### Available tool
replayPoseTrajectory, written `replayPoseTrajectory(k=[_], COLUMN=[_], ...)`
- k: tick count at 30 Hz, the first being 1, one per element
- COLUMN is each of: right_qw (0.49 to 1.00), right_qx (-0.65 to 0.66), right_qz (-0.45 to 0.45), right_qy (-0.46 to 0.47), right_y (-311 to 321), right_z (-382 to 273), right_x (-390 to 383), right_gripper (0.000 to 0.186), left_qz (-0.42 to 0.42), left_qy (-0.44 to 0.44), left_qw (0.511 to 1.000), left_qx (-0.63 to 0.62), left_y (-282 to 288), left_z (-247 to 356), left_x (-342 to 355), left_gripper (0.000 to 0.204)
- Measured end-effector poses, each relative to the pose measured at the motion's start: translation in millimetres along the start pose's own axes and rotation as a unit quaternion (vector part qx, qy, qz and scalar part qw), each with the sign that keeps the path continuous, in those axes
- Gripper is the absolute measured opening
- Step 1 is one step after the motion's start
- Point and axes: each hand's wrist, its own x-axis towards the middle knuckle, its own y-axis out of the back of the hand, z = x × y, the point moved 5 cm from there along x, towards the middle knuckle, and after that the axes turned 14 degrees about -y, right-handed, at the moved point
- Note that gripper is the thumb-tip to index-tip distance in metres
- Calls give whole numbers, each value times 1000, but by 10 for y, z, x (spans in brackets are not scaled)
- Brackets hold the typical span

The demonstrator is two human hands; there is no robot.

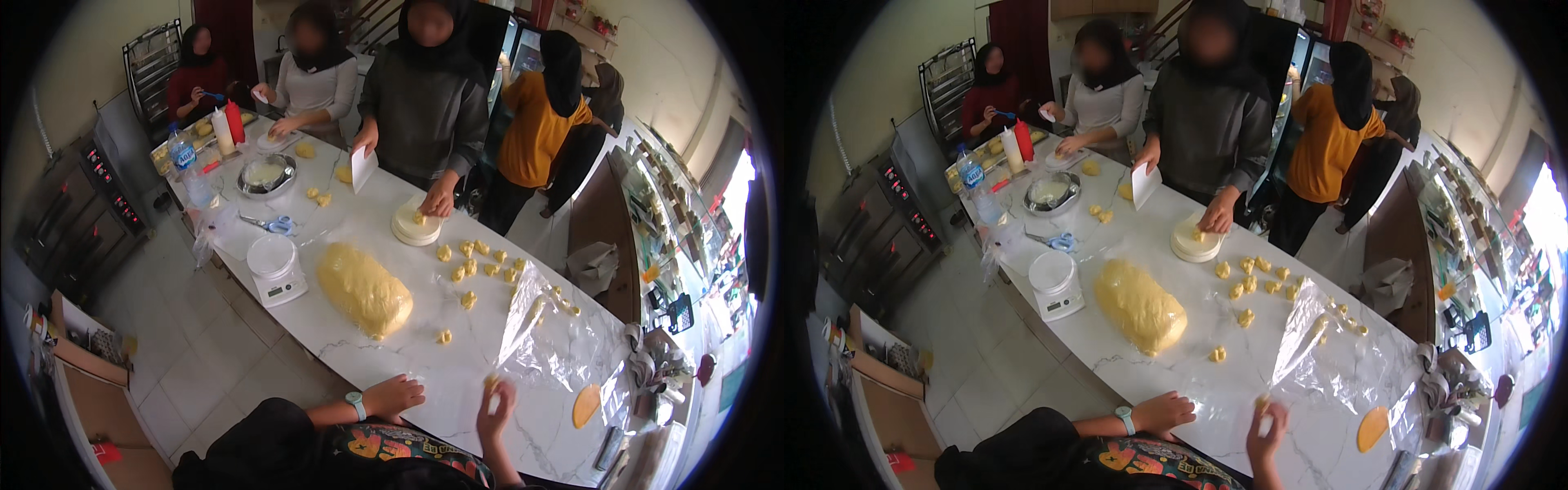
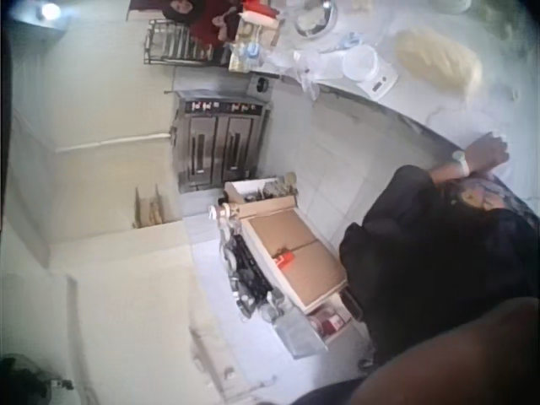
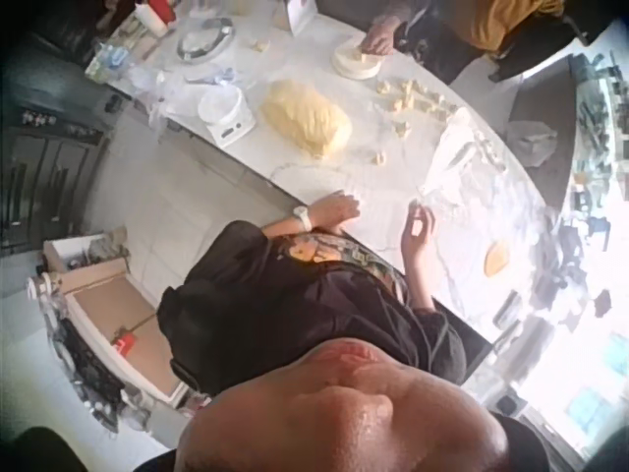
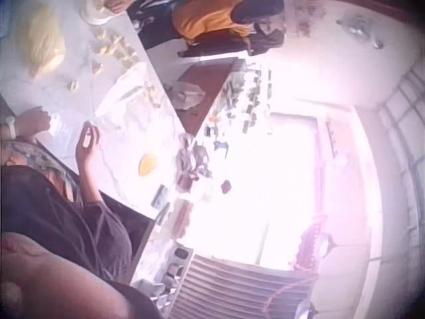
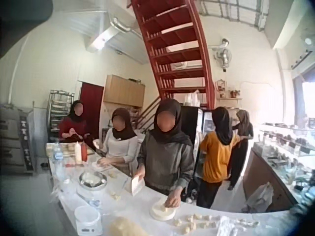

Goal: The person rolls pieces of dough into balls, places them on a baking tray, and then slides the tray into a rack.

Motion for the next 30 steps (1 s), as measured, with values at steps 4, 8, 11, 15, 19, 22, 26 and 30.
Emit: replayPoseTrajectory(k=[4, 8, 11, 15, 19, 22, 26, 30], right_qw=[968, 984, 956, 967, 977, 977, 956, 980], right_qx=[-87, -131, -40, -5, -203, -60, 59, -168], right_qz=[-228, -98, -230, -245, -40, -133, -202, -65], right_qy=[-57, -76, -177, -77, -51, -153, -202, -88], right_y=[68, -461, -891, -271, -314, -756, -222, -79], right_z=[203, 154, 131, 386, 280, 263, 507, 611], right_x=[-630, -67, -282, -764, -80, -93, -691, -86], right_gripper=[15, 23, 21, 15, 13, 17, 18, 13], left_qz=[48, 65, 36, 53, 25, 28, 26, 20], left_qy=[-15, -25, 3, 9, 25, 30, 18, 16], left_qw=[999, 997, 999, 998, 999, 999, 999, 1000], left_qx=[19, 28, -4, 21, -18, -22, -16, -18], left_y=[0, -4, -32, -139, -75, -84, -43, -63], left_z=[-6, -14, -60, -46, -51, -67, -51, -53], left_x=[52, 47, 46, 16, -12, -6, 61, -8], left_gripper=[55, 58, 60, 57, 61, 62, 63, 64])
